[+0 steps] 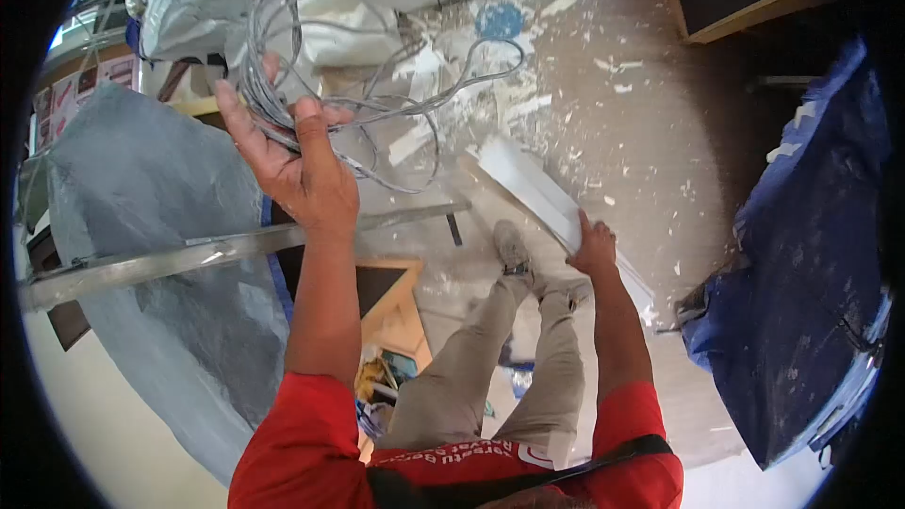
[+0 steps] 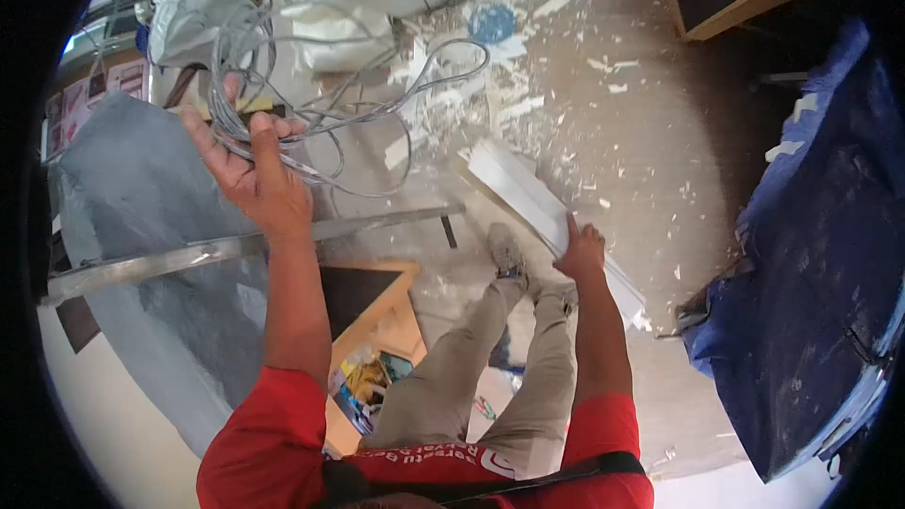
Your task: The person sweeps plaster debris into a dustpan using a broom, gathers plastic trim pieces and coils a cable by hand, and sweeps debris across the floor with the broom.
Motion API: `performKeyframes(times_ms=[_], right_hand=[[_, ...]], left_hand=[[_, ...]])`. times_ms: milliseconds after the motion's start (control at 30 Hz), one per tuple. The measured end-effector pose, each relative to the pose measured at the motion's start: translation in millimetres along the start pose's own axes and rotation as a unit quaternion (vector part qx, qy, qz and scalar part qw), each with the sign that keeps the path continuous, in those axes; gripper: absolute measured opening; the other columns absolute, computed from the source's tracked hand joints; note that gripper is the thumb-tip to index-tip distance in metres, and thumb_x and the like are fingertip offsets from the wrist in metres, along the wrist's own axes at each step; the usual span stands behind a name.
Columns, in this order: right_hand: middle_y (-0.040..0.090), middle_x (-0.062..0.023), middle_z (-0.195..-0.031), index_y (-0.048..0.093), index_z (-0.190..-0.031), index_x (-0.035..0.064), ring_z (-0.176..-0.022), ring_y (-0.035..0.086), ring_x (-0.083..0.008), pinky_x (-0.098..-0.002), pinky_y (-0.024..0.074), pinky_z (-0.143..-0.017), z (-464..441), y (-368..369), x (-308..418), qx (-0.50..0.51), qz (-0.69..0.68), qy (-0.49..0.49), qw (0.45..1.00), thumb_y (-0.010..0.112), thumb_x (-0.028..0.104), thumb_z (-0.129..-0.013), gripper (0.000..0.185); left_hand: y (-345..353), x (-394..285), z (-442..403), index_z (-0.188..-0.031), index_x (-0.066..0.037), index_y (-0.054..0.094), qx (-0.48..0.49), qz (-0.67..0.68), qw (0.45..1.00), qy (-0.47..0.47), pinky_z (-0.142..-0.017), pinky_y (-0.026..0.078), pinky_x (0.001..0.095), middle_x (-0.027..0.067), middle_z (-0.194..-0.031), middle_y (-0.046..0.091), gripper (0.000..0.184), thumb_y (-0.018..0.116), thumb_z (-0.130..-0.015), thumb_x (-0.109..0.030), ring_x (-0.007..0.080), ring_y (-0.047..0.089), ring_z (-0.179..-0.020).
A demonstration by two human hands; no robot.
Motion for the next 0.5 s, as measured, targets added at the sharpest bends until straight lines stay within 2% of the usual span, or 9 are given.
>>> performKeyframes(times_ms=[100, 167, 200, 267, 333, 500], right_hand=[[0.049, -0.0203, -0.118, 0.021, -0.146, 0.0207, -0.111, 0.049, -0.0372, -0.047, 0.0392, -0.096, -28.4, -2.4, 40.0, 0.005, 0.012, -0.021, 1.0, 0.083, 0.035, -0.053, 0.112], [0.049, -0.0199, -0.116, 0.018, -0.146, 0.0206, -0.112, 0.048, -0.0374, -0.0458, 0.0382, -0.097, -43.8, 2.7, 60.4, 0.016, 0.019, -0.036, 0.999, 0.08, 0.03, -0.056, 0.11], [0.048, -0.02, -0.118, 0.017, -0.147, 0.021, -0.111, 0.048, -0.0372, -0.0456, 0.0382, -0.096, -54.3, 7.4, 69.7, 0.006, 0.031, -0.047, 0.998, 0.08, 0.029, -0.056, 0.11], [0.048, -0.0202, -0.119, 0.016, -0.147, 0.0214, -0.11, 0.049, -0.0371, -0.0453, 0.0383, -0.095, -64.0, 16.3, 86.5, 0.01, 0.048, -0.063, 0.997, 0.079, 0.028, -0.056, 0.111], [0.049, -0.0191, -0.12, 0.019, -0.147, 0.0206, -0.11, 0.049, -0.0329, -0.0446, 0.039, -0.093, -76.5, 11.8, 105.6, 0.008, 0.084, -0.074, 0.994, 0.076, 0.024, -0.061, 0.103], [0.049, -0.0195, -0.12, 0.017, -0.148, 0.0218, -0.108, 0.048, -0.0329, -0.0425, 0.0365, -0.094, -110.8, 52.3, 102.5, -0.037, 0.118, -0.081, 0.989, 0.075, 0.023, -0.062, 0.104]], left_hand=[[-14.8, 23.9, 7.6, -0.145, 0.001, 0.007, 0.011, -0.027, 0.999, 0.025, -0.061, 0.051, 0.0231, 0.023, -0.134, 0.042, 0.066, 0.045, -0.091, 0.0, 0.0096, 0.055, -0.069], [-22.7, 36.5, 15.1, -0.145, 0.0, 0.003, 0.046, -0.035, 0.995, 0.078, -0.06, 0.051, 0.0227, 0.0236, -0.131, 0.045, 0.067, 0.045, -0.092, 0.0, 0.0097, 0.055, -0.067], [-28.3, 45.6, 20.9, -0.145, 0.0, 0.003, 0.049, -0.048, 0.996, 0.052, -0.06, 0.051, 0.0227, 0.0236, -0.131, 0.045, 0.067, 0.045, -0.092, 0.0, 0.0097, 0.055, -0.067], [-26.6, 57.3, 30.5, -0.146, -0.01, 0.009, 0.071, 0.001, 0.997, 0.038, -0.061, 0.055, 0.0277, 0.0241, -0.125, 0.051, 0.066, 0.048, -0.093, -0.003, 0.0097, 0.055, -0.067], [-25.2, 75.5, 44.8, -0.146, -0.011, 0.009, 0.067, 0.023, 0.997, 0.013, -0.061, 0.055, 0.0284, 0.0235, -0.123, 0.052, 0.066, 0.048, -0.094, -0.003, 0.0096, 0.055, -0.067], [-23.7, 102.1, 74.9, -0.146, -0.015, 0.007, 0.071, 0.089, 0.991, -0.077, -0.06, 0.055, 0.0304, 0.0214, -0.119, 0.056, 0.067, 0.047, -0.094, -0.002, 0.0088, 0.054, -0.067]])
Point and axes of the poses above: each hand's wrist, its own z-axis away from the middle knuckle, its own y-axis out of the palm, x = y × z, the point moved 7 cm from there along -z, towards the middle knuckle
